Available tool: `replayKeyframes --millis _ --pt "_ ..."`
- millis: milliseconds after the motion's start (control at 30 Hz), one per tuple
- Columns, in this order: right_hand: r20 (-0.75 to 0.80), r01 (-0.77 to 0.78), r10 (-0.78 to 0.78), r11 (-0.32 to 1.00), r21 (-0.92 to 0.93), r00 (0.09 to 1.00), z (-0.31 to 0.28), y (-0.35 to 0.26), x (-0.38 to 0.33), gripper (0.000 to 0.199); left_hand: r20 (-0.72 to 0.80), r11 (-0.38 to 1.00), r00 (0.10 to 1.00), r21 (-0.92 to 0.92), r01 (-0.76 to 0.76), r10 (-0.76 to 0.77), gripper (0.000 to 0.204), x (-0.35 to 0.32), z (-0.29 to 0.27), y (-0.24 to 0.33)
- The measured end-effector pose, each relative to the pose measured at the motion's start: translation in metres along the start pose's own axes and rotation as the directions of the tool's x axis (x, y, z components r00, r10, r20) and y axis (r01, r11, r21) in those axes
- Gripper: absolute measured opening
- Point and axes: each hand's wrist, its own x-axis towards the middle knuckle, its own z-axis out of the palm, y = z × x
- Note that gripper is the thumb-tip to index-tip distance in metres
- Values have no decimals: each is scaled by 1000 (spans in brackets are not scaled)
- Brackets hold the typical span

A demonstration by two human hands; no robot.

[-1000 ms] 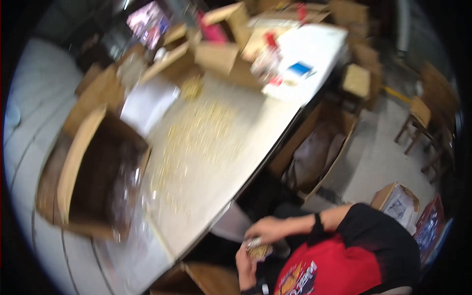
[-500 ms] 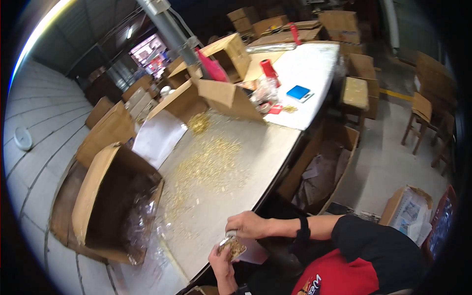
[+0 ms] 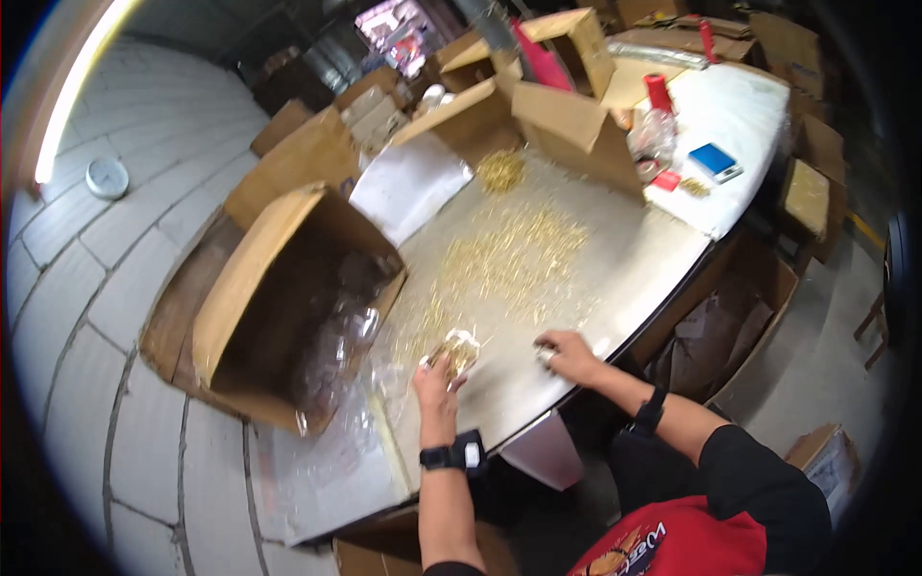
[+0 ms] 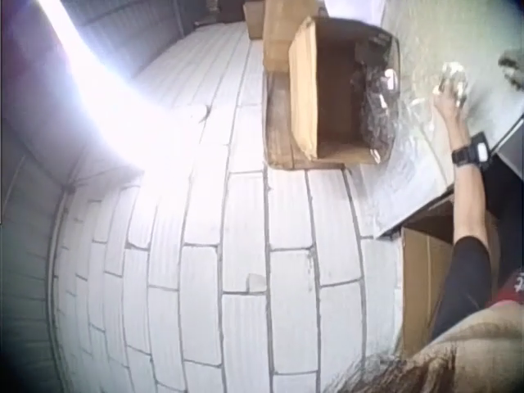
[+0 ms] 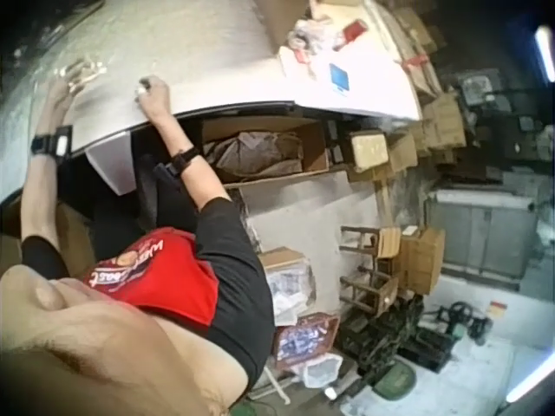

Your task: Collecting metal shavings from a production area and placing them into small plastic bags at a workstation.

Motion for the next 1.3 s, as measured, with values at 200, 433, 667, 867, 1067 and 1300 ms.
replayKeyframes --millis 200,433,667,867,1067,1300 --pt "37 35 -37 997 63 999 -6 -23 11 26 66 985 998 -173 25 -14 28 -21 10 -19" --pt "404 561 -396 669 -488 824 36 -46 9 54 138 955 986 -267 125 -90 38 -53 19 -32" --pt "543 646 -374 579 -497 752 48 -53 -4 54 -7 931 993 -350 108 -117 29 -62 19 -47" --pt "465 604 -393 604 -520 793 46 -53 -10 52 24 937 999 -345 47 -42 27 -65 24 -45" --pt "403 509 -327 680 -528 855 39 -42 -2 55 57 962 996 -263 76 -64 24 -70 27 -48" --pt "548 600 -325 660 -452 771 31 -47 -9 51 85 962 994 -256 92 -72 28 -71 10 -50"
